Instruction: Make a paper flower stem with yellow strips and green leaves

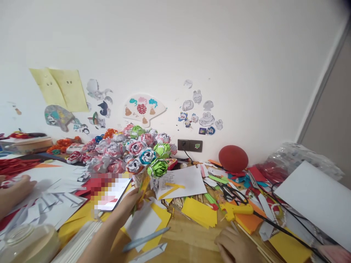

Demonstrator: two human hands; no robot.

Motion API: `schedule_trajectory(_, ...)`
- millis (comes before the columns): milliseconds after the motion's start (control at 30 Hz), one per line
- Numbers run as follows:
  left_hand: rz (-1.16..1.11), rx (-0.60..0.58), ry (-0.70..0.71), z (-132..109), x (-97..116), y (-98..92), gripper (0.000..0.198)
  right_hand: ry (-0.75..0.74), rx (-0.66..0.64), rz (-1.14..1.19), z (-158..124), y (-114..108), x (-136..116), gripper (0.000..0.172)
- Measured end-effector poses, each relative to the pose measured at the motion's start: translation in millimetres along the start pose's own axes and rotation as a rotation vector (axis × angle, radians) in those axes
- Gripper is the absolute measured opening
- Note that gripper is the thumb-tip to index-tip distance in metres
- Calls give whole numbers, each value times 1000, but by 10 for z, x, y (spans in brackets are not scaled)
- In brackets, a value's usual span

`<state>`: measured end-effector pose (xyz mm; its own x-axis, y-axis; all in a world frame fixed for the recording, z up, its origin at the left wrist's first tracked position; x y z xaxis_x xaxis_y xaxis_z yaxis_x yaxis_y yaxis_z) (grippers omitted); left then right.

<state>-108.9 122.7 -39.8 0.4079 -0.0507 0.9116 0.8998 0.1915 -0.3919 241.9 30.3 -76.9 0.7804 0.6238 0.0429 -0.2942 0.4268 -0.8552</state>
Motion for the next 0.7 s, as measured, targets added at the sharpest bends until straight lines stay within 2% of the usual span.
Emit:
schedule_trajectory(67, 1, -45, -22, -4, -5, -26, 53, 7, -12, 30, 50, -54, -44, 25)
schedule_trajectory(167, 98, -59, -38, -19, 36, -93, 50, 42, -54, 68, 229, -139, -113, 27)
schedule_trajectory(233, 186, -60, -34, -48, 70, -118, 43, 92, -76, 74, 459, -187, -157, 29)
schedule_trajectory(333, 305, -72, -54, -116, 81, -99, 28, 197, -115, 69, 948, -180, -224, 38)
schedule_trajectory(467, 387, -70, -71, -165, 73, -46, 13, 242, -167, 0, 1609, 20, -355, 49)
schedule_trajectory(567, 358, -83, -48, -149, 106, -32, 4, 242, -208, -33, 1907, 226, -465, 52)
schedule_trajectory(700, 218, -70, -9, -118, 191, -38, 8, 255, -283, -70, 2024, 418, -560, 28)
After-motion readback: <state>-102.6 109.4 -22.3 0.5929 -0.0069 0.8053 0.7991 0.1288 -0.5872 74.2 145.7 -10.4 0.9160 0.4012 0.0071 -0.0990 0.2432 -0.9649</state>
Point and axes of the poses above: each hand's wrist, its own z-axis towards the middle knuckle, its own y-axis out of the palm, x = y × z, the point moved 4 cm from there along z, towards the middle knuckle, and after that the axes turned 13 degrees about -z, right-handed, at the moved point
